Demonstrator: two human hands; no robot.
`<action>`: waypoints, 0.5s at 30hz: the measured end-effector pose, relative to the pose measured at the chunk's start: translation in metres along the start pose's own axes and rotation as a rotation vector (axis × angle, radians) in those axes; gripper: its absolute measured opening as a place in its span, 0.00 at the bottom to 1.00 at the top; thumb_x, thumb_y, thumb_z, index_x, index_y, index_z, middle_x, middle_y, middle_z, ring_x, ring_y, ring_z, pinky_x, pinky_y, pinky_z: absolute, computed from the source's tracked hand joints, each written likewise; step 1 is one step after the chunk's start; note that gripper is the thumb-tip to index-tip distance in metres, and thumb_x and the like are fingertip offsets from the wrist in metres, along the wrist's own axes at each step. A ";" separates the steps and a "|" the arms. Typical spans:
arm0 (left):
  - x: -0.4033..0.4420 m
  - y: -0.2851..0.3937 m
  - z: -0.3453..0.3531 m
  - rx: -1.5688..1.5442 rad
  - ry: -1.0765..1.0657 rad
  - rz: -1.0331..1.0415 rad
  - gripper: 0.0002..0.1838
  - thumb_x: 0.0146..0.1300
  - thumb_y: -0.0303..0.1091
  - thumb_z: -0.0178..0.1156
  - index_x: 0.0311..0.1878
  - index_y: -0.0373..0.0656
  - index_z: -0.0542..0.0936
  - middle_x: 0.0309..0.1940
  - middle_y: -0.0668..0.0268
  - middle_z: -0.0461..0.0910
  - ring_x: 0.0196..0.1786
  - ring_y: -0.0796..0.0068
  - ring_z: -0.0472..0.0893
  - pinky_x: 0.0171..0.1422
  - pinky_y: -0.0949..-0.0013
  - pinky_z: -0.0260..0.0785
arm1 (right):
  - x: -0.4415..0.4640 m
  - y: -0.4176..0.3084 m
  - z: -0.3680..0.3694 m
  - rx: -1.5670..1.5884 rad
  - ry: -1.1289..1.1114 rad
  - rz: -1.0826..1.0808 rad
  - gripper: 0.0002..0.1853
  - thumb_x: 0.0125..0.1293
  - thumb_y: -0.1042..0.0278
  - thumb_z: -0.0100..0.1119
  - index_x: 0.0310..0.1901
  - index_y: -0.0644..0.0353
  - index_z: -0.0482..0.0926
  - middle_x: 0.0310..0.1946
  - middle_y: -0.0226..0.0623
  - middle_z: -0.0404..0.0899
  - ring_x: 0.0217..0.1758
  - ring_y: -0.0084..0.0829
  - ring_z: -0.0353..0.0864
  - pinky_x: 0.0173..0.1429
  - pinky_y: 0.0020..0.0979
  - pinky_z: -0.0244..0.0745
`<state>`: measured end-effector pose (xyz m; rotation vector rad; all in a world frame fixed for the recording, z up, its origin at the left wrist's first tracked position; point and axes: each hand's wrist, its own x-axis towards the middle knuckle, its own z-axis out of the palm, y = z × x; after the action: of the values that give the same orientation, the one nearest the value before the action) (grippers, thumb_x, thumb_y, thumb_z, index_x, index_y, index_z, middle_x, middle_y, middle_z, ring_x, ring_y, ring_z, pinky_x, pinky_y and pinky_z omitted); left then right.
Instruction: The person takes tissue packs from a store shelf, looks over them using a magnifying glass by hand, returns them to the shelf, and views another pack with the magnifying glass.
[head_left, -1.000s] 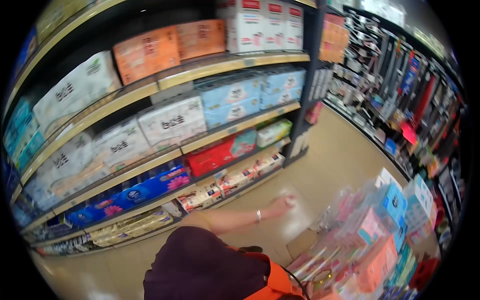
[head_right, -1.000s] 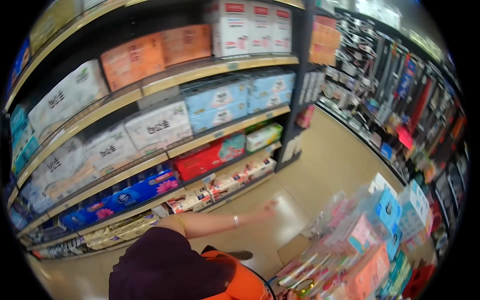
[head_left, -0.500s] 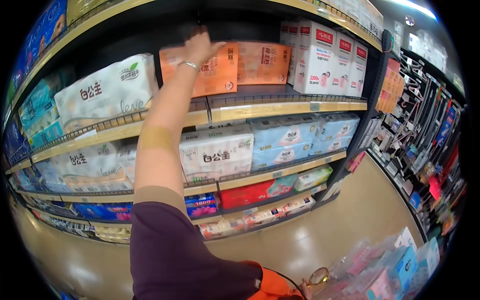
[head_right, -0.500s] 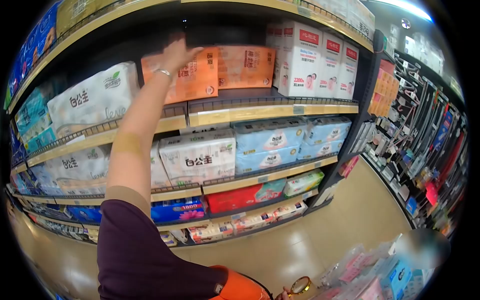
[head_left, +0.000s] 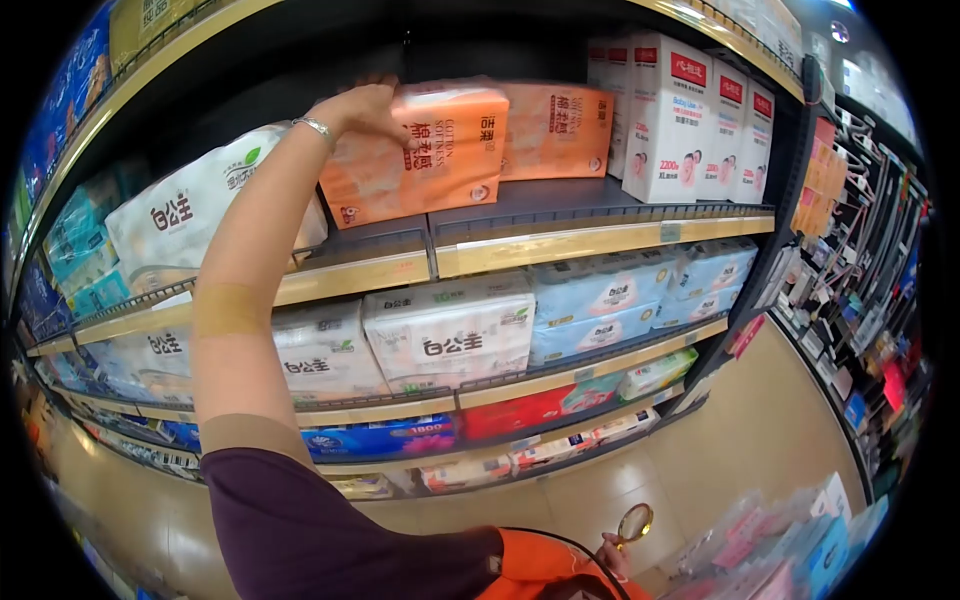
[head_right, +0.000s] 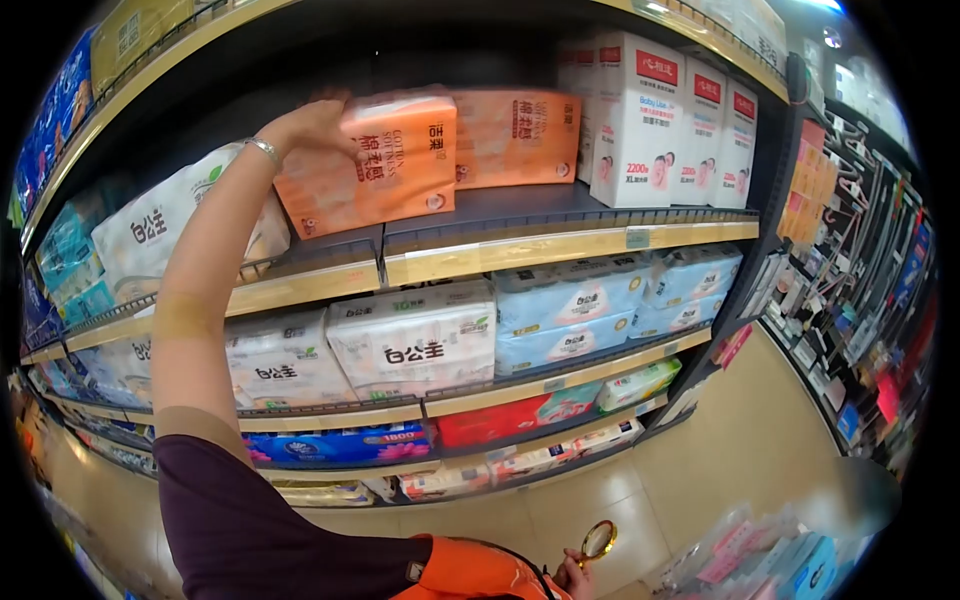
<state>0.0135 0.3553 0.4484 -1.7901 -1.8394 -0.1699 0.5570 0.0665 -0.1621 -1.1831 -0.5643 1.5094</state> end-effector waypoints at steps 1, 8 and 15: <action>-0.008 0.006 -0.010 -0.085 -0.109 -0.031 0.58 0.36 0.58 0.77 0.71 0.41 0.62 0.58 0.40 0.75 0.62 0.47 0.75 0.67 0.58 0.66 | 0.000 -0.009 0.010 -0.011 -0.018 0.010 0.12 0.65 0.71 0.58 0.48 0.66 0.74 0.15 0.29 0.67 0.14 0.20 0.64 0.19 0.22 0.55; -0.050 0.031 -0.010 0.061 0.282 0.086 0.59 0.35 0.57 0.77 0.73 0.47 0.62 0.55 0.50 0.75 0.62 0.51 0.71 0.63 0.52 0.62 | -0.006 -0.040 0.049 0.047 -0.043 0.068 0.13 0.65 0.72 0.57 0.49 0.67 0.74 0.19 0.26 0.66 0.16 0.19 0.61 0.21 0.22 0.54; -0.053 0.016 -0.013 -0.017 0.599 0.002 0.59 0.35 0.59 0.78 0.73 0.48 0.63 0.51 0.53 0.77 0.57 0.54 0.73 0.58 0.55 0.62 | -0.005 -0.052 0.054 -0.029 -0.064 0.103 0.09 0.66 0.73 0.57 0.47 0.62 0.76 0.15 0.23 0.63 0.14 0.16 0.56 0.20 0.21 0.48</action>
<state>0.0301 0.3038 0.4296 -1.5285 -1.4043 -0.6463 0.5315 0.0902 -0.0957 -1.2053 -0.5772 1.6355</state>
